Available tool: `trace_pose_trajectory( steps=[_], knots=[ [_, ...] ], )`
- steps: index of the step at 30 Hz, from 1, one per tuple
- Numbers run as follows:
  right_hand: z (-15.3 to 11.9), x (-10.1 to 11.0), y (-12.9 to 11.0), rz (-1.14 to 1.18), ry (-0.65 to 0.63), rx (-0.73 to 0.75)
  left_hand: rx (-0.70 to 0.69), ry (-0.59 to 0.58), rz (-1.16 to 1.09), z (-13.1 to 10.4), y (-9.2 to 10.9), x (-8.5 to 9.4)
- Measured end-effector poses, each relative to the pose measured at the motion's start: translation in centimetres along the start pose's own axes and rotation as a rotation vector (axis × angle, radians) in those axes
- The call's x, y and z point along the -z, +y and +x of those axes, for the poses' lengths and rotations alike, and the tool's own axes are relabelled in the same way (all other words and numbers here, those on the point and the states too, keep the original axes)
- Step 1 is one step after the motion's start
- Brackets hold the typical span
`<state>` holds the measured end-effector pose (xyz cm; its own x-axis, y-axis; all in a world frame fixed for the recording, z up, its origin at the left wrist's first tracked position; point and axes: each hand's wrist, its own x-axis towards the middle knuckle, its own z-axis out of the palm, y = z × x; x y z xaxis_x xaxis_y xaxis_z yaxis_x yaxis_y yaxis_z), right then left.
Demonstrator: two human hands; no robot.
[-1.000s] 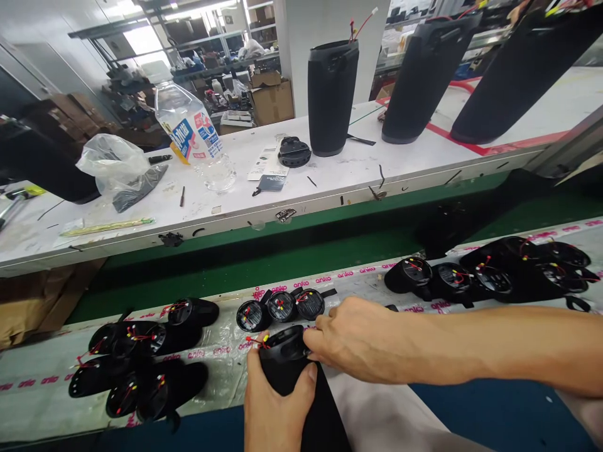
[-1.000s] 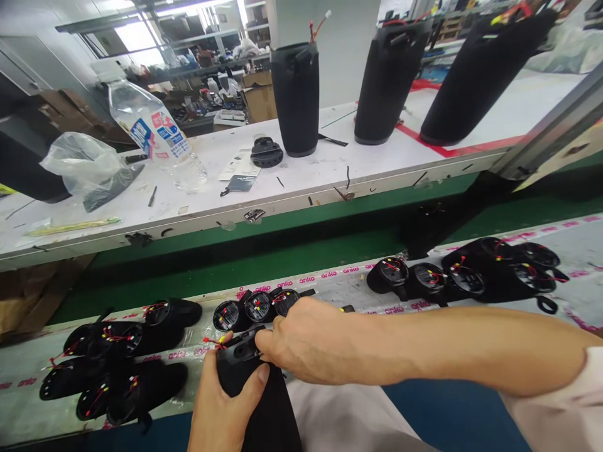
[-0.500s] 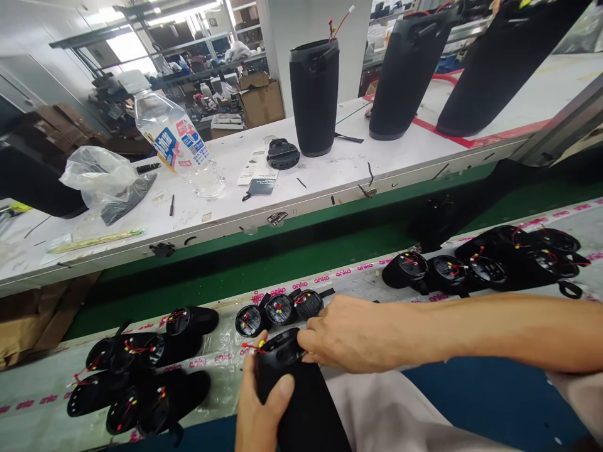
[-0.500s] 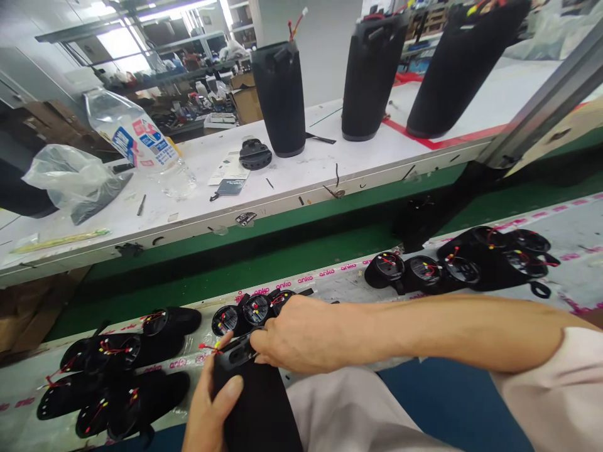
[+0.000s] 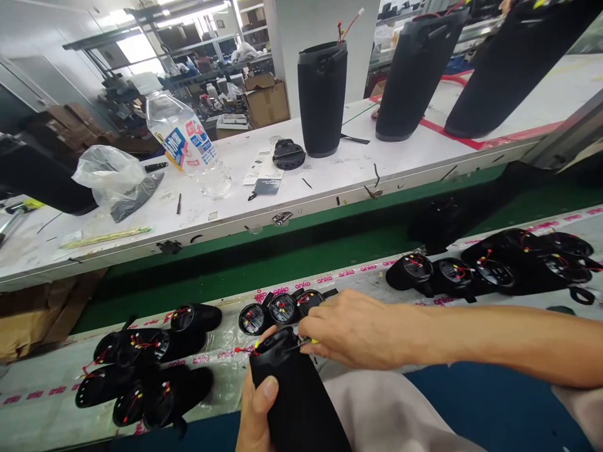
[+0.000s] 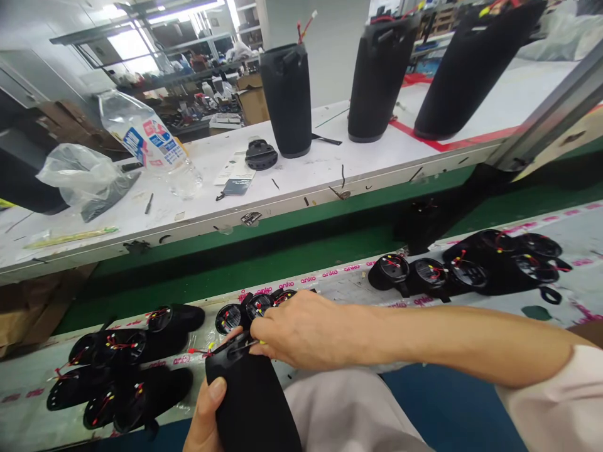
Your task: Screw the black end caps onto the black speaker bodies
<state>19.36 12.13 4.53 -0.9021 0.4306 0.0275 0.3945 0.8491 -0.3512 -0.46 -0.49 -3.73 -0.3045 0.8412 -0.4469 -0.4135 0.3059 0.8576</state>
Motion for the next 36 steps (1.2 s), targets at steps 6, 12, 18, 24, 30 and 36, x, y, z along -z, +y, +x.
trace_pose_trajectory(
  steps=[6,12,18,24,30,36],
  knots=[
    [0.6,-0.3,-0.7,-0.046,-0.118,0.065,-0.050,-0.021,0.053,0.1,0.5,0.5],
    [0.5,-0.7,-0.7,-0.058,-0.104,0.076,-0.012,0.024,-0.009,-0.8,1.1,-0.5],
    [0.2,-0.3,-1.0,-0.078,-0.128,0.058,0.018,0.041,-0.005,-1.1,1.4,-0.6],
    [0.2,-0.4,-0.8,-0.107,-0.135,0.068,0.012,0.025,0.067,-1.0,1.5,0.0],
    [0.2,-0.5,-0.7,-0.128,-0.165,0.054,-0.023,0.027,0.077,-0.9,1.4,0.0],
    [0.3,0.1,-0.8,-0.146,-0.173,0.096,-0.054,0.014,0.103,-0.7,1.0,0.5]
  ],
)
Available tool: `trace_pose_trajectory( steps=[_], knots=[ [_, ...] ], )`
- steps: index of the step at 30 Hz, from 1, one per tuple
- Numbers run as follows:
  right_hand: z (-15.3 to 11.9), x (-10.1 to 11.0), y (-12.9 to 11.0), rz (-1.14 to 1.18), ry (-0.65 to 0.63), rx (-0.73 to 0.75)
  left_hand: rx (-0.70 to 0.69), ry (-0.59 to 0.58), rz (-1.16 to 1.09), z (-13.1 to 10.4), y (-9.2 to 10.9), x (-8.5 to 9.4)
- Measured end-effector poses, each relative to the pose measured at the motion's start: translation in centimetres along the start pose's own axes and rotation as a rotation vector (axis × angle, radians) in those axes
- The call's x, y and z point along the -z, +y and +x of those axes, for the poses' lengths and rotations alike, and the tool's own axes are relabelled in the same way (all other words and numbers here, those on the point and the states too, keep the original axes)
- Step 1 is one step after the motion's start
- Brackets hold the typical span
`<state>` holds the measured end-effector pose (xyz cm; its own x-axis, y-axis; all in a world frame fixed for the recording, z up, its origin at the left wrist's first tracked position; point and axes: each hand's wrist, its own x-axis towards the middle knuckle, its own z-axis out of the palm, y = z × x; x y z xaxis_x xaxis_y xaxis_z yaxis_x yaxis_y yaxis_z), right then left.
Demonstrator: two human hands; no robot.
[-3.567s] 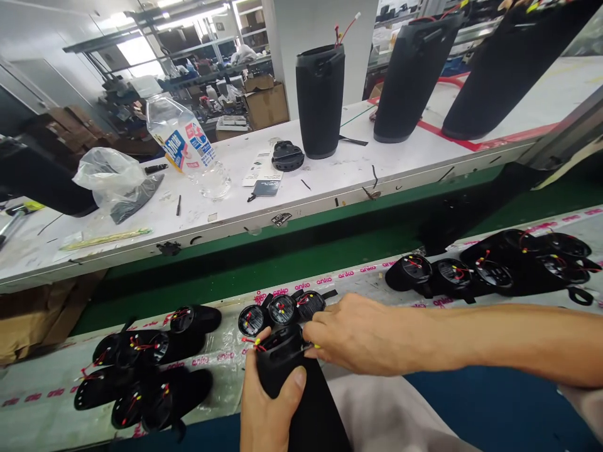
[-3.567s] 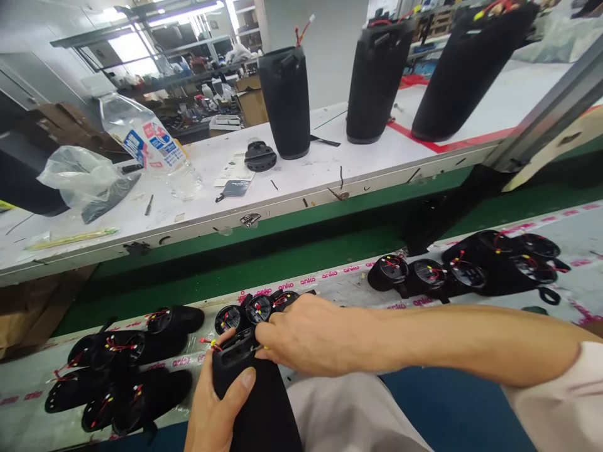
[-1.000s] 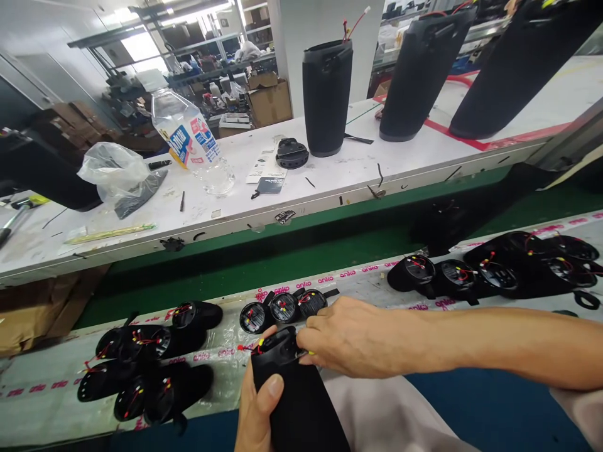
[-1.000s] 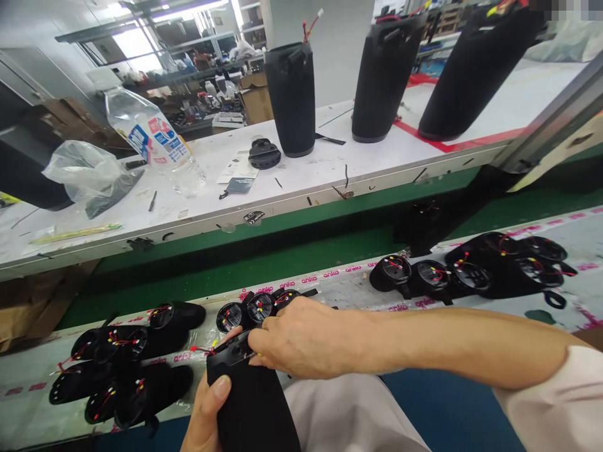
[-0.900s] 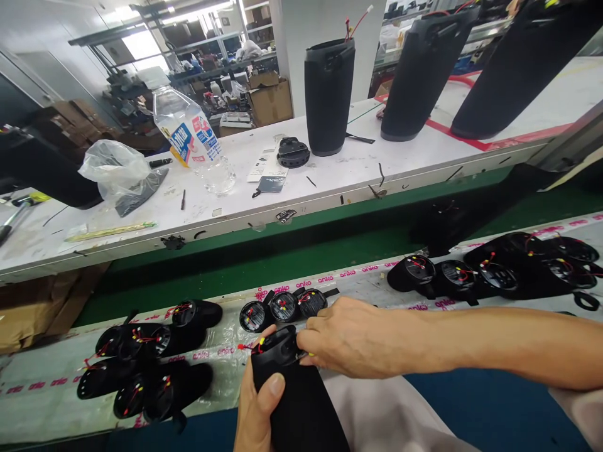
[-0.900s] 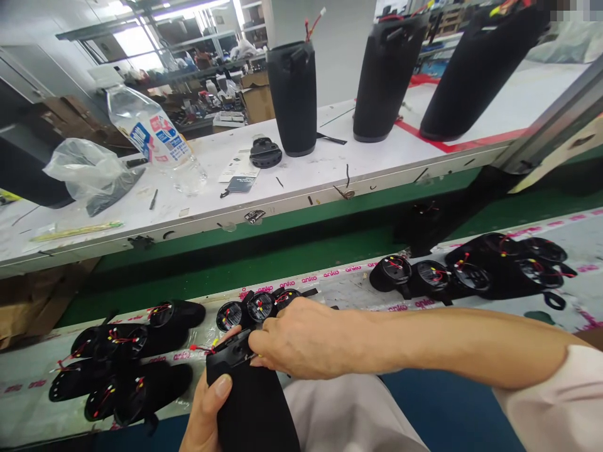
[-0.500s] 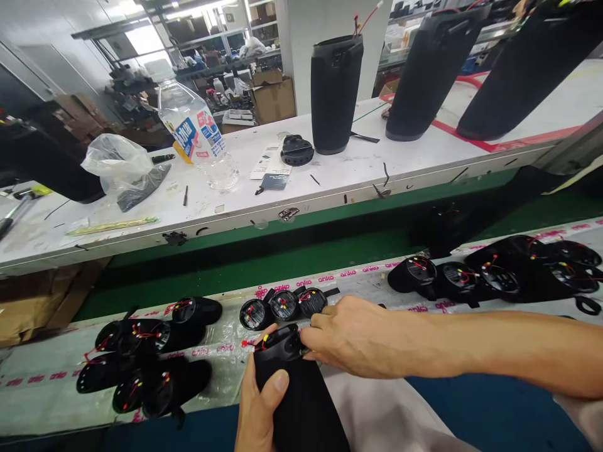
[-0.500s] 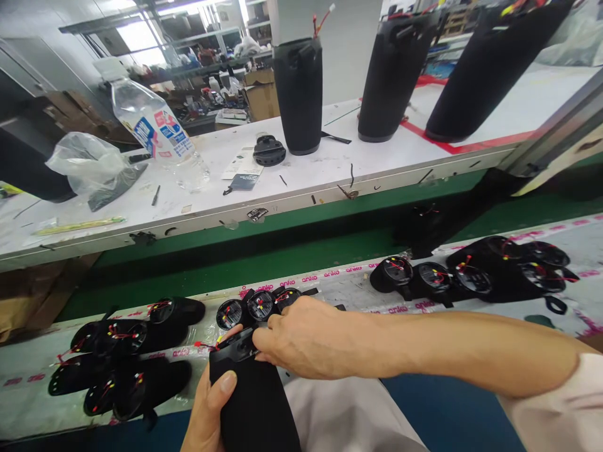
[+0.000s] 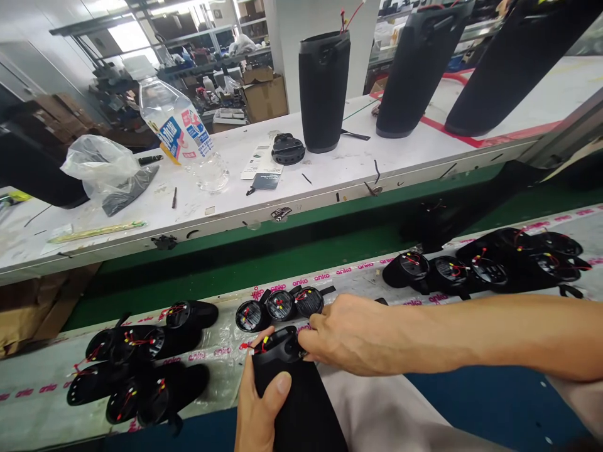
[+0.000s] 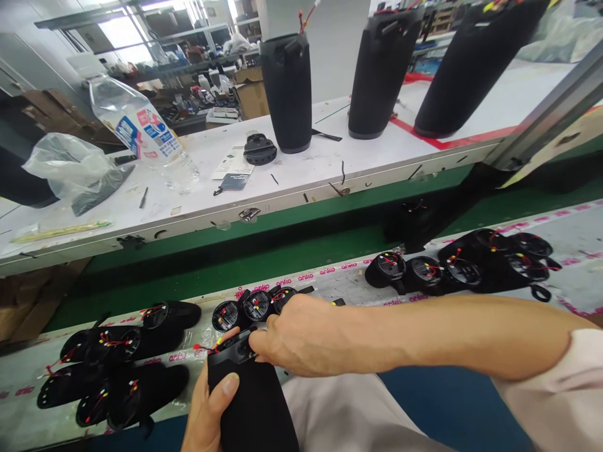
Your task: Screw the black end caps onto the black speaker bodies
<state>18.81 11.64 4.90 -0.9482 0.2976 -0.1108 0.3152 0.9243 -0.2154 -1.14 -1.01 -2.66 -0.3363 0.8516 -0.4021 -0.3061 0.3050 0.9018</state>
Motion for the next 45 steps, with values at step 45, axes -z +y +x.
trace_pose_trajectory(
  steps=[45],
  knots=[
    [-0.4,-1.0,0.2,0.025,0.085,-0.041,-0.012,-0.026,-0.100,-0.3,-0.1,-1.5]
  ],
)
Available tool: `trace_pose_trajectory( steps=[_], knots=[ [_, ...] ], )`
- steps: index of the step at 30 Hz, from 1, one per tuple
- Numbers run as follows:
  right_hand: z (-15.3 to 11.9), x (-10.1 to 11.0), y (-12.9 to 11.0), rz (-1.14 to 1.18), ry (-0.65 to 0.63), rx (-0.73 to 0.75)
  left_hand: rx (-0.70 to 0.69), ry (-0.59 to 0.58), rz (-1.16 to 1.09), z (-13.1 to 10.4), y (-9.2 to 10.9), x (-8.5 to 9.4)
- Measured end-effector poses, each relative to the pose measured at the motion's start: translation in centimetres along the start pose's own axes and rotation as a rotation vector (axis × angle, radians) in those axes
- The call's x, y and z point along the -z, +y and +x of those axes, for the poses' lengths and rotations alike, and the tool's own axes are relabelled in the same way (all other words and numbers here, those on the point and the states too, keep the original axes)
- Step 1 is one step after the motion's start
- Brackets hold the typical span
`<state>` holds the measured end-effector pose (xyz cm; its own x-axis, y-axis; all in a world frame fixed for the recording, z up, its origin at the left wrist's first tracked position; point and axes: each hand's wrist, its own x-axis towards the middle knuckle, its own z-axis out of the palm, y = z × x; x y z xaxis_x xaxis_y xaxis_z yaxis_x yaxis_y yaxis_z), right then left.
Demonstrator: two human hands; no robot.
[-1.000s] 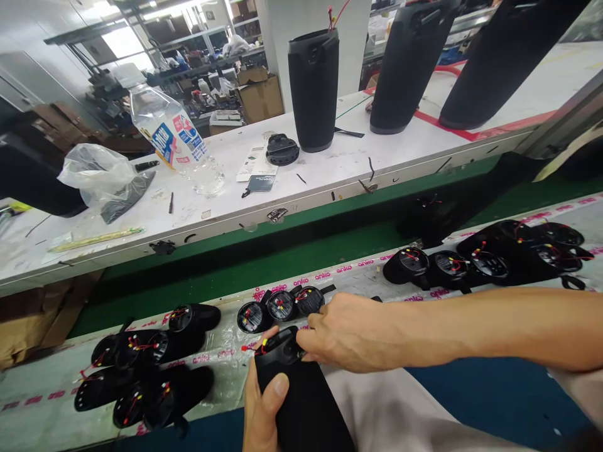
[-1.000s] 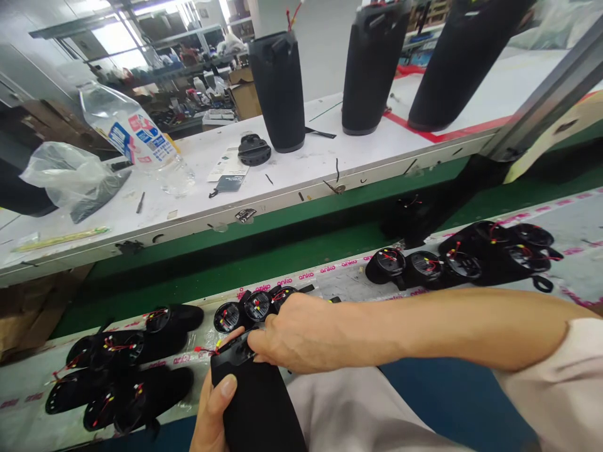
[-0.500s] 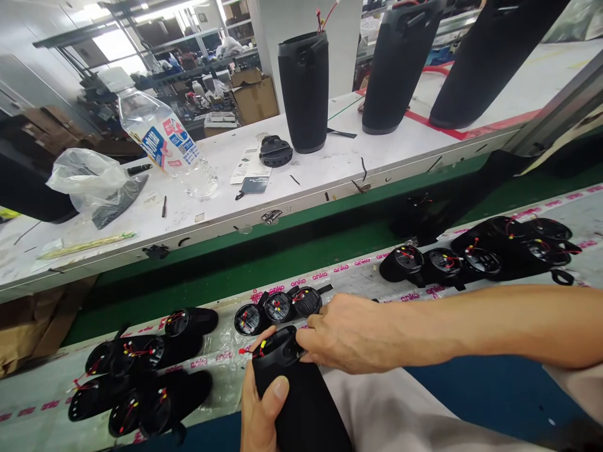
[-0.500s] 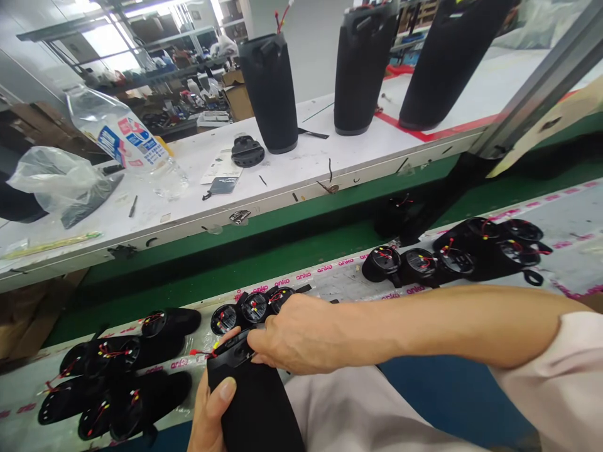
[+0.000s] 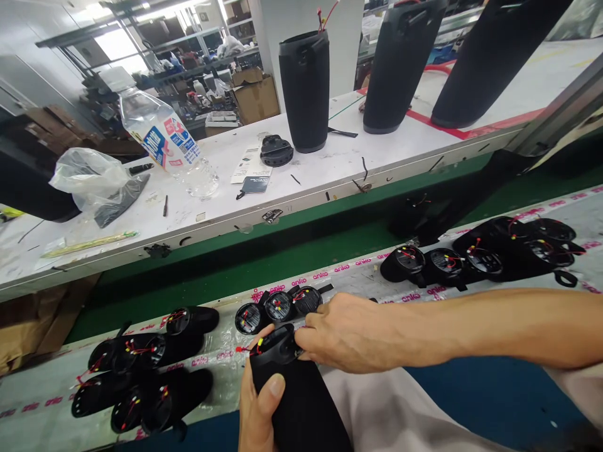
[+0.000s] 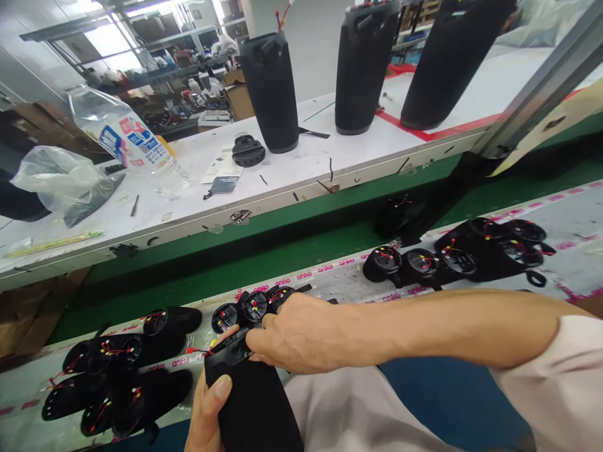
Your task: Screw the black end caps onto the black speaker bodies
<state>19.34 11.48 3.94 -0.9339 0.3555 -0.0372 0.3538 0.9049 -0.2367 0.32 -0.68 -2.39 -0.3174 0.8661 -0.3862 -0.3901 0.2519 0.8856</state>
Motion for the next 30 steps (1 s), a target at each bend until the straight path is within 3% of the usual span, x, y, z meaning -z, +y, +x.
trace_pose_trajectory(
  steps=[6,15,22,30],
  knots=[
    [0.0,0.5,0.2,-0.032,-0.050,0.001,-0.018,-0.012,0.026,0.7,-0.4,0.4],
    [-0.4,0.0,0.2,-0.034,0.037,0.014,0.022,-0.022,0.006,0.2,0.2,0.0],
    [-0.4,1.3,-0.1,-0.033,-0.075,0.002,0.042,0.022,0.133,0.0,1.1,-0.2],
    [0.0,-0.3,0.1,-0.046,-0.063,0.006,0.056,0.020,0.185,0.2,1.1,0.3]
  ],
)
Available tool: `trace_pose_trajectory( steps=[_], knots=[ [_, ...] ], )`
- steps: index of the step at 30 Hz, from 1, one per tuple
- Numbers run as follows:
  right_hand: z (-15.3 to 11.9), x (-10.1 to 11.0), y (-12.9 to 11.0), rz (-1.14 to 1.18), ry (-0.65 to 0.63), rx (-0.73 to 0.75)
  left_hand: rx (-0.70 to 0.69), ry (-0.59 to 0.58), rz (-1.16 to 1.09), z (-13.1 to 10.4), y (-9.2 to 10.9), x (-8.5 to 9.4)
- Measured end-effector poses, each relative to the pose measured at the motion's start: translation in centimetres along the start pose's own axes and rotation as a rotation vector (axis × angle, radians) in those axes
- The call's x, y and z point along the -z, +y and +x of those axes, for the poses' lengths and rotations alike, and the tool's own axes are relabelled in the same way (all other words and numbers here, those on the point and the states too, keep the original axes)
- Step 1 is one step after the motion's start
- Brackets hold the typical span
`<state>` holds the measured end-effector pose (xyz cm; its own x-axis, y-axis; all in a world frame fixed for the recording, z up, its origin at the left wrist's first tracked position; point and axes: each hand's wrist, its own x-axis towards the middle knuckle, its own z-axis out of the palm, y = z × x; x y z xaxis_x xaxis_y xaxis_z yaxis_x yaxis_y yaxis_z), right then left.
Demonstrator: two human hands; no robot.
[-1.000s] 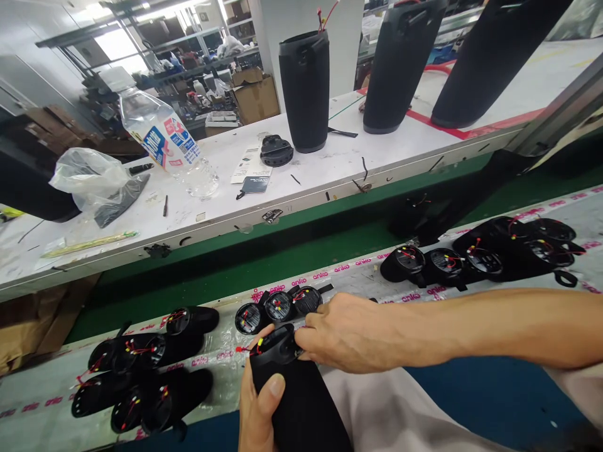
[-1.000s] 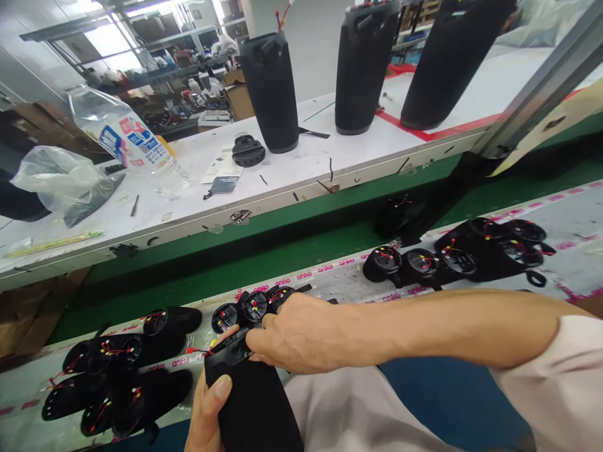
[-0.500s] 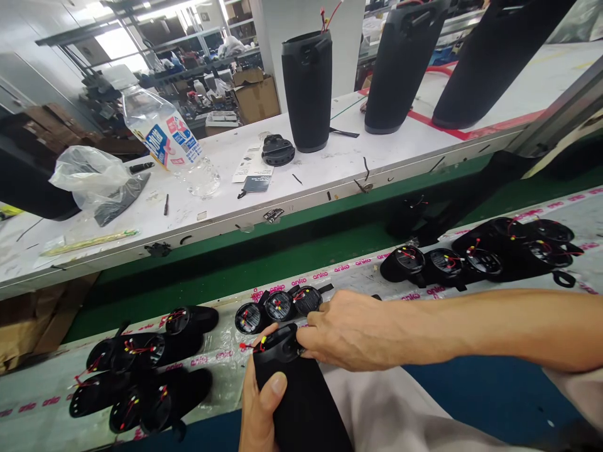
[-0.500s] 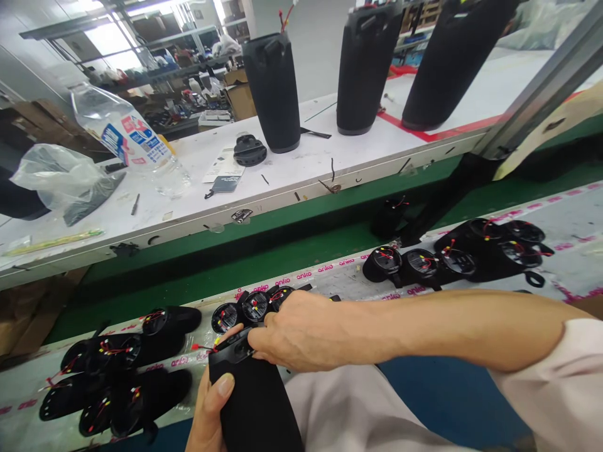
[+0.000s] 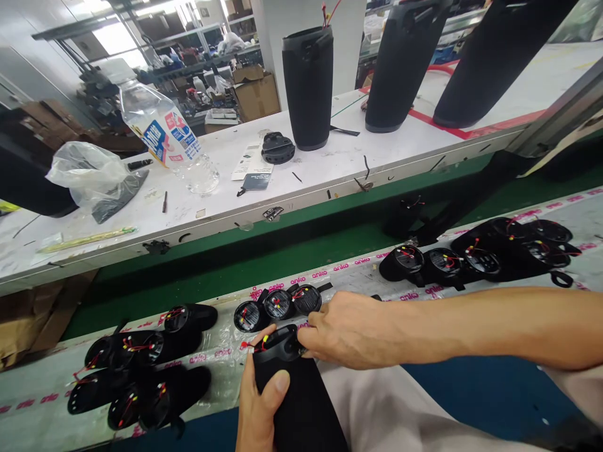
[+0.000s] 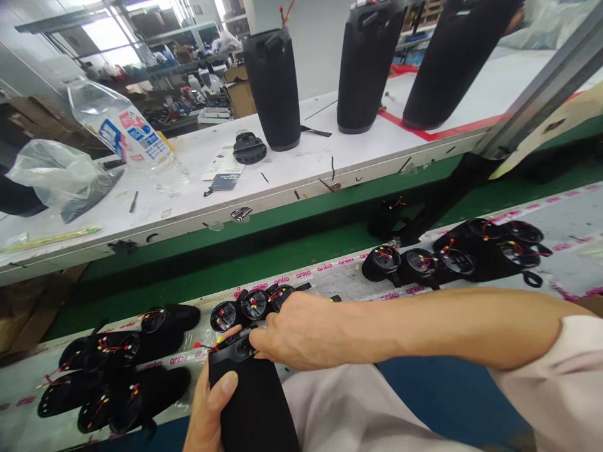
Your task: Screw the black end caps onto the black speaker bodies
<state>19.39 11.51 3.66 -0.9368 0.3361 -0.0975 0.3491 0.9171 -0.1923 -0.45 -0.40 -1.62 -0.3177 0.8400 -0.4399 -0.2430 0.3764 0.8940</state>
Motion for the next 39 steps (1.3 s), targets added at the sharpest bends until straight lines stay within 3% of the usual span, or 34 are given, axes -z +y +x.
trace_pose_trajectory(
  steps=[9,14,17,22,29,34,39],
  knots=[
    [0.6,0.0,0.5,0.126,0.001,0.003,-0.014,-0.041,-0.133,0.6,-1.2,0.0],
    [0.7,-0.9,1.4,0.336,0.082,-0.091,0.142,-0.009,-0.403,1.1,-1.7,-0.2],
    [0.0,-0.6,1.5,0.444,0.144,-0.181,0.214,0.003,-0.449,1.0,-1.5,-0.2],
    [-1.1,0.3,0.6,0.448,0.099,-0.261,0.187,-0.010,-0.458,0.1,-0.5,-0.5],
    [-0.3,0.8,0.2,0.335,0.020,-0.139,0.065,-0.078,-0.362,-0.1,0.3,-0.4],
    [-0.6,1.0,-0.3,0.620,0.030,-0.350,0.105,0.094,-0.231,-0.1,0.7,-0.9],
    [0.3,-3.4,-0.9,1.041,0.035,-0.601,0.092,0.229,-0.025,0.5,-0.2,-0.3]
  ],
)
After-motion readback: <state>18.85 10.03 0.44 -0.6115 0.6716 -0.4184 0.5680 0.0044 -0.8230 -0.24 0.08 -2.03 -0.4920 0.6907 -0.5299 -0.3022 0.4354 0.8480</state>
